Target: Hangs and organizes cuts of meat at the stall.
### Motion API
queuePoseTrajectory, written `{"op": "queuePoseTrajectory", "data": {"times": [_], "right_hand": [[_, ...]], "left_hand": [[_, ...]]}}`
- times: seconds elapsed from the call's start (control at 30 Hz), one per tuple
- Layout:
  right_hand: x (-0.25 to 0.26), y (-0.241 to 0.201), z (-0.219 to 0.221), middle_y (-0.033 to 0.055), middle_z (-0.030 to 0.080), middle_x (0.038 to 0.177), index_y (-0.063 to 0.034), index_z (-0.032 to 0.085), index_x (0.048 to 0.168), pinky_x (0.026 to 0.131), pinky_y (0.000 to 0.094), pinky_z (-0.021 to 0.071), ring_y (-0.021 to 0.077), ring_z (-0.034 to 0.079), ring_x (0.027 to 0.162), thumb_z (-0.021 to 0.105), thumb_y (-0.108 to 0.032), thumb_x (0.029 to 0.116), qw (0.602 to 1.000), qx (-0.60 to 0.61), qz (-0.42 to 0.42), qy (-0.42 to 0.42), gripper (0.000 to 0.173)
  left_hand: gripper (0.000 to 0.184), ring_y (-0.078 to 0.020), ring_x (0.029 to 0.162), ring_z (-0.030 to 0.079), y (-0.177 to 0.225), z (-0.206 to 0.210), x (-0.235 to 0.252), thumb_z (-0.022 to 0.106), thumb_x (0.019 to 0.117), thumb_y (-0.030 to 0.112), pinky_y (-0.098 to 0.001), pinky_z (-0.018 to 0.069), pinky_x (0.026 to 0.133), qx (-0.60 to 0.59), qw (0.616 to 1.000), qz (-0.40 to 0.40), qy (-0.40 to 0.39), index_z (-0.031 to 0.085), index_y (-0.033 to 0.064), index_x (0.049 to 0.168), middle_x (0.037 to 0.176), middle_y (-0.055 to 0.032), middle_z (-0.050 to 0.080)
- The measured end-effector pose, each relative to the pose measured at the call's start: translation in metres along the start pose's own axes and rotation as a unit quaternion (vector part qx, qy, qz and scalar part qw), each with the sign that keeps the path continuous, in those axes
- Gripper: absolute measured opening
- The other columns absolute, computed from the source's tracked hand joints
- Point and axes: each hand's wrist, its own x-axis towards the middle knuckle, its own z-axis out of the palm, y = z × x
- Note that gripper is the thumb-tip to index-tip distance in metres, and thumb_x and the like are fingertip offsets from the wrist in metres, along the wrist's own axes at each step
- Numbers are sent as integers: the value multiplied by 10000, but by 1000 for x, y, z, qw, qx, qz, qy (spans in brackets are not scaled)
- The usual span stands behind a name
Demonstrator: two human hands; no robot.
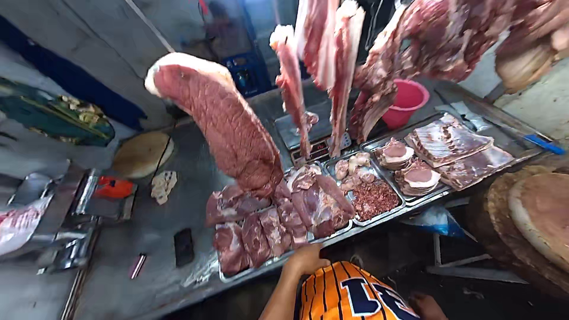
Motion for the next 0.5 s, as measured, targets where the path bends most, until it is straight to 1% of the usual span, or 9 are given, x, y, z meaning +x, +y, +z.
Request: {"op": "queuePoseTrajectory", "data": {"times": [0.03,0.1,0.13,0.2,0.3,0.37,0.4,0.43,0.5], "right_hand": [[19,0,-2,266,671,1185,32,605,1324,895,559,557,367,689,1023,539,-240,1057,999,-9,32,3,387],[50,-2,-4,241,686,1128,-9,599,1332,814,548,585,347,704,922,554,-218,1045,999,-9,45,20,358],[63,-8,-7,241,687,1111,-16,581,1355,773,542,594,340,707,876,551,-213,1044,999,-7,36,20,369],[76,-31,-13,233,687,1075,-24,578,1353,730,531,595,327,701,828,556,-216,1044,999,2,20,25,364],[66,-80,-10,235,664,1178,-41,531,1411,762,542,591,357,702,912,555,-223,1054,999,32,12,34,401],[61,-99,-3,234,656,1224,-45,525,1421,785,547,592,365,702,955,567,-217,1047,999,44,-6,28,413],[60,-102,0,231,654,1244,-51,522,1428,808,550,594,366,704,983,579,-224,1041,999,44,-10,23,427],[59,-102,5,229,653,1251,-52,519,1432,824,550,595,366,705,992,586,-230,1038,999,38,-11,18,437],[59,-95,14,231,652,1260,-53,521,1434,841,553,588,367,706,989,601,-233,1029,1000,19,-3,12,451]], "left_hand": [[652,-374,1267,603,0,6,-3,690,965,417,-608,433,1106,-31,999,37,-17,513,85,1497,1348,-210,639],[664,-354,1260,607,-3,2,-13,686,970,412,-600,433,1108,-58,995,75,-19,484,111,1526,1354,-194,638],[650,-352,1240,617,-6,-8,-20,681,972,411,-601,446,1090,-60,996,67,9,491,120,1521,1336,-190,646],[605,-358,1229,625,-17,-28,-31,682,967,388,-606,467,1068,-57,992,14,108,524,132,1492,1313,-186,657],[594,-379,1219,629,-50,-46,-48,678,959,352,-618,479,1045,-59,972,-79,212,532,110,1481,1305,-202,656],[598,-382,1221,625,-77,-47,-60,702,951,342,-614,477,1051,-77,964,-106,232,538,112,1479,1317,-208,647],[583,-379,1229,620,-89,-45,-62,705,944,295,-611,475,1058,-74,963,-108,237,544,109,1474,1326,-206,644],[543,-380,1210,632,-99,-40,-62,691,934,218,-615,483,1046,-64,962,-104,243,568,106,1451,1302,-205,658],[472,-370,1094,671,-106,-34,-61,650,921,109,-613,514,977,-55,965,-106,235,613,100,1391,1167,-196,700]]}}
